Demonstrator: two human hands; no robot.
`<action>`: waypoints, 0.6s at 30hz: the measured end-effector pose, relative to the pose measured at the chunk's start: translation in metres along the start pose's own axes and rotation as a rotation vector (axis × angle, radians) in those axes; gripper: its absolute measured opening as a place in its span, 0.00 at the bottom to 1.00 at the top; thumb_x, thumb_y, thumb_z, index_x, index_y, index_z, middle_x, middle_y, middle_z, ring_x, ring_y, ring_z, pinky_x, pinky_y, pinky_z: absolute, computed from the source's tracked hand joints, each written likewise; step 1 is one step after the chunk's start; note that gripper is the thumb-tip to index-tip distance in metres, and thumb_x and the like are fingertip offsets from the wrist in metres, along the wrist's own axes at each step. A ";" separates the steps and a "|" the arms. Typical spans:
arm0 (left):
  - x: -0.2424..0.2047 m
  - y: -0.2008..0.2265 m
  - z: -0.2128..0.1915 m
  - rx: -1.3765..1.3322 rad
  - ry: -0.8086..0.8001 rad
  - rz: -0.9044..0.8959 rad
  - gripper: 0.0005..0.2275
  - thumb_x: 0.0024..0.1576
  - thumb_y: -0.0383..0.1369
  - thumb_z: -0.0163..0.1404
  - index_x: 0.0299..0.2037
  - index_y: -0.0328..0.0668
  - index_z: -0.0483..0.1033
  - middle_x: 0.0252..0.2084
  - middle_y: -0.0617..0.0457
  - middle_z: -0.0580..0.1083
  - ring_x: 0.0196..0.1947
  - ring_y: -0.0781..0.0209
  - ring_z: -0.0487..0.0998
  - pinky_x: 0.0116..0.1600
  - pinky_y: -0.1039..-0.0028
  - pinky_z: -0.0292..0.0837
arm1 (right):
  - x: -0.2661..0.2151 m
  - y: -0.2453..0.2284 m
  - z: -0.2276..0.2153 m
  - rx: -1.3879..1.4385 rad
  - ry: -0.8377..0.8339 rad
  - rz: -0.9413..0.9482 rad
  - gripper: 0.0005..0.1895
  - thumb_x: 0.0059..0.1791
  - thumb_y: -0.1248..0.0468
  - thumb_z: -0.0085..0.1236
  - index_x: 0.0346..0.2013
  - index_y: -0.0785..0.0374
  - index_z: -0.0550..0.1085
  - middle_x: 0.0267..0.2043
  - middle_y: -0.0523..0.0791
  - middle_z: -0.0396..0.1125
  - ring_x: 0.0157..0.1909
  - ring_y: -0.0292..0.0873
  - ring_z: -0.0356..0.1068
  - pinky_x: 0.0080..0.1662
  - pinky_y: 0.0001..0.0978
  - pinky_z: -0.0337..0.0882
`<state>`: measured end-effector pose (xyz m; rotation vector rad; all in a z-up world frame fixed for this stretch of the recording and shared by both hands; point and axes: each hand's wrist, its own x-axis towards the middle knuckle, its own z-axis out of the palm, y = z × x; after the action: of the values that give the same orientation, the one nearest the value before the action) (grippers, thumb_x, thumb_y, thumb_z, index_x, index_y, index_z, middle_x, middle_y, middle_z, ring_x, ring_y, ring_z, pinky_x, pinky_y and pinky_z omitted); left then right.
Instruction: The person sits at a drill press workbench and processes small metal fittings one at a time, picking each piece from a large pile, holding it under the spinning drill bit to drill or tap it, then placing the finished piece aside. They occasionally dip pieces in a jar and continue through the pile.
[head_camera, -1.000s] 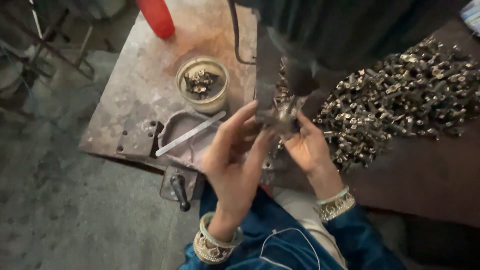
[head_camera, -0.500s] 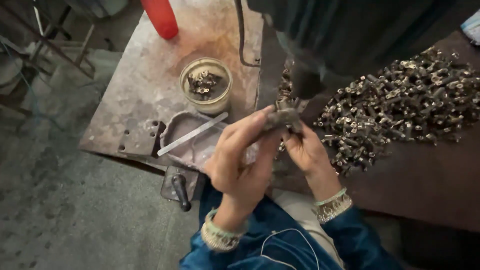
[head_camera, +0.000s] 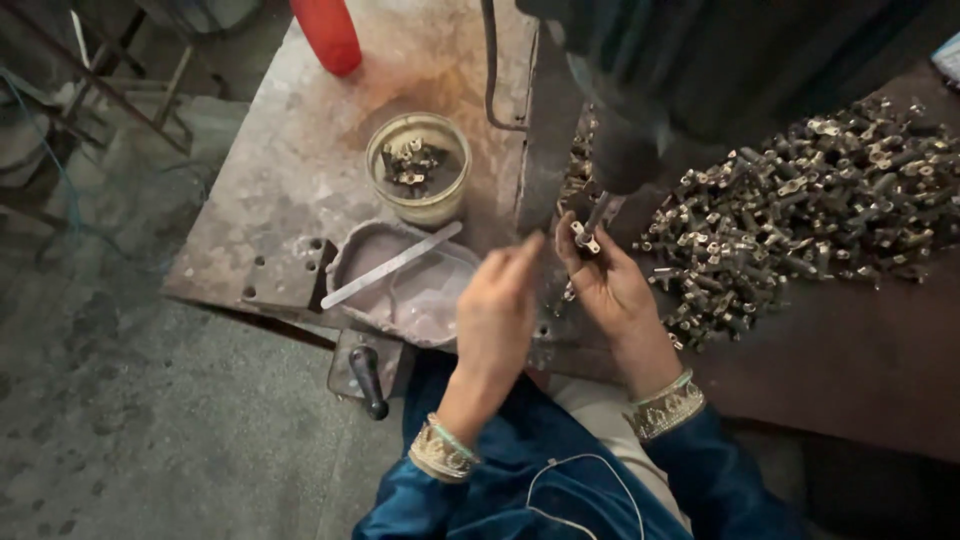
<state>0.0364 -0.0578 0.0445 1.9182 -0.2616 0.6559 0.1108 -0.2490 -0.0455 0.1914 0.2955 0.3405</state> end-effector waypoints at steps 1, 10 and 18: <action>-0.011 -0.016 0.008 -0.003 0.000 0.001 0.14 0.63 0.23 0.53 0.58 0.39 0.77 0.49 0.45 0.78 0.45 0.50 0.82 0.49 0.68 0.77 | -0.005 0.007 0.008 -0.002 -0.001 -0.002 0.18 0.56 0.72 0.48 0.57 0.85 0.64 0.57 0.61 0.64 0.61 0.57 0.66 0.66 0.46 0.69; 0.008 0.024 0.017 0.156 0.026 -0.041 0.12 0.61 0.28 0.55 0.55 0.41 0.77 0.51 0.49 0.74 0.50 0.48 0.77 0.51 0.64 0.75 | -0.038 0.051 0.048 -0.644 -0.118 -0.287 0.18 0.58 0.60 0.44 0.59 0.67 0.67 0.61 0.50 0.67 0.66 0.51 0.67 0.66 0.45 0.68; 0.020 0.024 0.045 -0.225 -0.104 -0.253 0.14 0.57 0.33 0.59 0.52 0.42 0.79 0.47 0.50 0.77 0.39 0.55 0.81 0.43 0.69 0.77 | -0.060 0.042 0.052 -0.853 -0.249 -0.309 0.23 0.52 0.65 0.48 0.63 0.62 0.66 0.63 0.48 0.63 0.61 0.42 0.67 0.62 0.36 0.72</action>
<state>0.0562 -0.1062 0.0608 1.7334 -0.1477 0.3434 0.0603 -0.2384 0.0279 -0.6431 -0.0841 0.1109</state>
